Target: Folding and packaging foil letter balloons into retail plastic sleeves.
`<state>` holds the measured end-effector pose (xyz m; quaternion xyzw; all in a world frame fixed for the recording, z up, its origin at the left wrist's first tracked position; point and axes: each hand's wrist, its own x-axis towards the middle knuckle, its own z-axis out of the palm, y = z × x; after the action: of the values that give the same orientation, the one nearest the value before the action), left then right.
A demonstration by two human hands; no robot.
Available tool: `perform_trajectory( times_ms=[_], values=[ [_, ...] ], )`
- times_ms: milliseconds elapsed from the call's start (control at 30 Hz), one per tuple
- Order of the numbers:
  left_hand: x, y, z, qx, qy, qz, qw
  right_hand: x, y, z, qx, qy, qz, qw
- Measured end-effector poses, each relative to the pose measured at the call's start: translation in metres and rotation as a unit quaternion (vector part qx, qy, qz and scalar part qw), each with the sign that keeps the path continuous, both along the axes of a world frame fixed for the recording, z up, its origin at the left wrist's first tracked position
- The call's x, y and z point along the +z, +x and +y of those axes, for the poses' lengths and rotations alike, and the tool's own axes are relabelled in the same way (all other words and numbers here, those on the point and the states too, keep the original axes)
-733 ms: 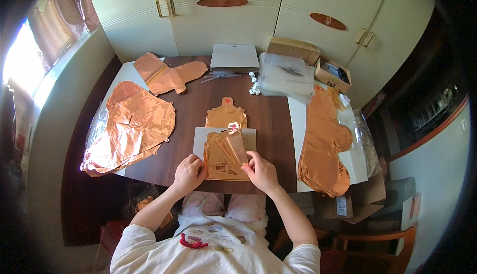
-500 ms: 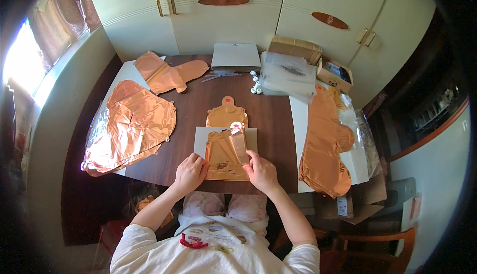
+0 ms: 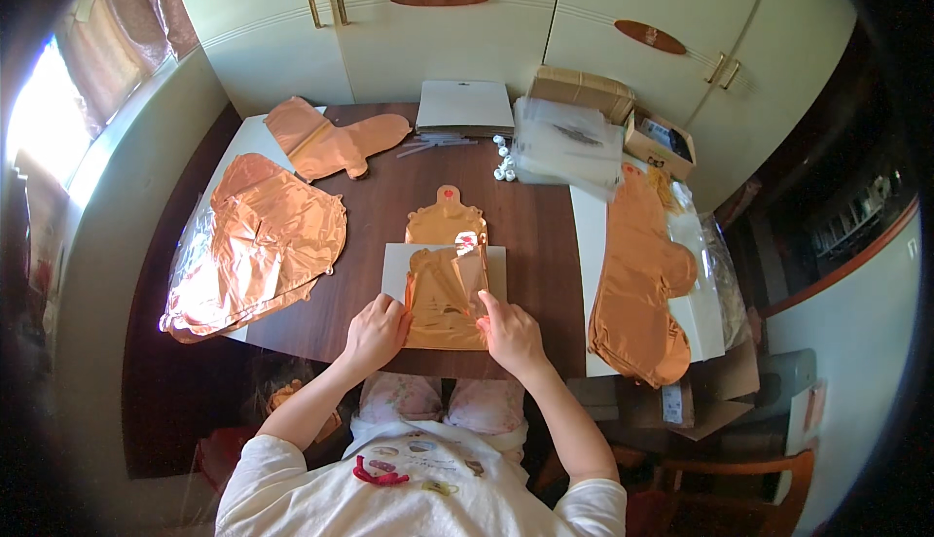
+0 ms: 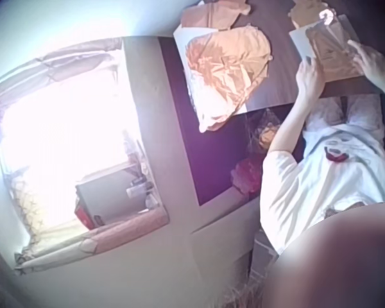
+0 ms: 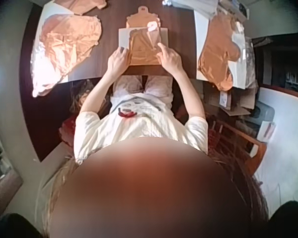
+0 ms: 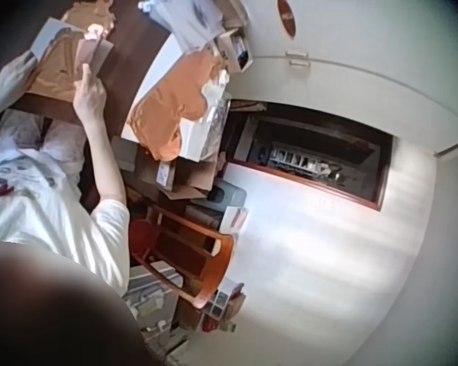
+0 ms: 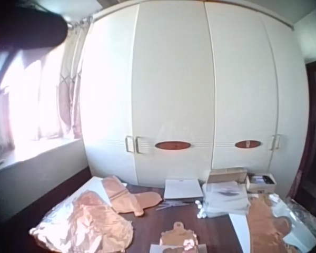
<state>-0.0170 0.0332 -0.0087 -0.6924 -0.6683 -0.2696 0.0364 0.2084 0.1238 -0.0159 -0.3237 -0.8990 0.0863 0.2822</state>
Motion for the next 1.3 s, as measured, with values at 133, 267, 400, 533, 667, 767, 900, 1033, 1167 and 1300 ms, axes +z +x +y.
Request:
perform_trajectory(
  times_ms=[133, 267, 400, 533, 667, 767, 900, 1033, 1167, 1300],
  values=[
    [-0.002, 0.001, 0.001, 0.022, -0.009, 0.005, 1.000, 0.004, -0.001, -0.001, 0.001, -0.030, -0.020, 0.999],
    [-0.004, 0.002, 0.002, 0.041, -0.010, 0.021, 0.999, 0.008, -0.005, -0.005, -0.035, -0.023, -0.022, 0.999],
    [-0.005, 0.004, 0.000, 0.065, 0.012, 0.073, 0.995, 0.006, -0.005, -0.007, -0.053, -0.006, -0.045, 0.998],
    [-0.007, 0.003, -0.011, 0.061, 0.010, 0.098, 0.993, 0.009, -0.003, -0.020, -0.078, -0.027, -0.106, 0.991],
    [0.015, 0.014, -0.020, 0.064, -0.029, 0.090, 0.993, 0.011, -0.002, -0.026, -0.097, 0.020, -0.120, 0.988],
    [0.011, 0.050, -0.038, -0.130, 0.011, 0.042, 0.991, 0.011, -0.004, -0.026, -0.099, 0.032, -0.113, 0.988],
    [0.001, 0.077, -0.046, -0.152, -0.073, 0.131, 0.977, 0.010, -0.003, -0.026, -0.108, 0.033, -0.114, 0.987],
    [0.006, 0.065, -0.044, -0.107, -0.115, 0.150, 0.976, 0.006, -0.001, -0.025, -0.097, 0.028, -0.100, 0.990],
    [0.008, 0.063, -0.043, -0.099, -0.141, 0.147, 0.974, 0.007, 0.004, -0.029, -0.090, 0.013, -0.067, 0.994],
    [0.011, 0.062, -0.042, -0.097, -0.146, 0.153, 0.972, 0.019, 0.013, -0.032, -0.070, -0.026, -0.085, 0.994]
  ],
)
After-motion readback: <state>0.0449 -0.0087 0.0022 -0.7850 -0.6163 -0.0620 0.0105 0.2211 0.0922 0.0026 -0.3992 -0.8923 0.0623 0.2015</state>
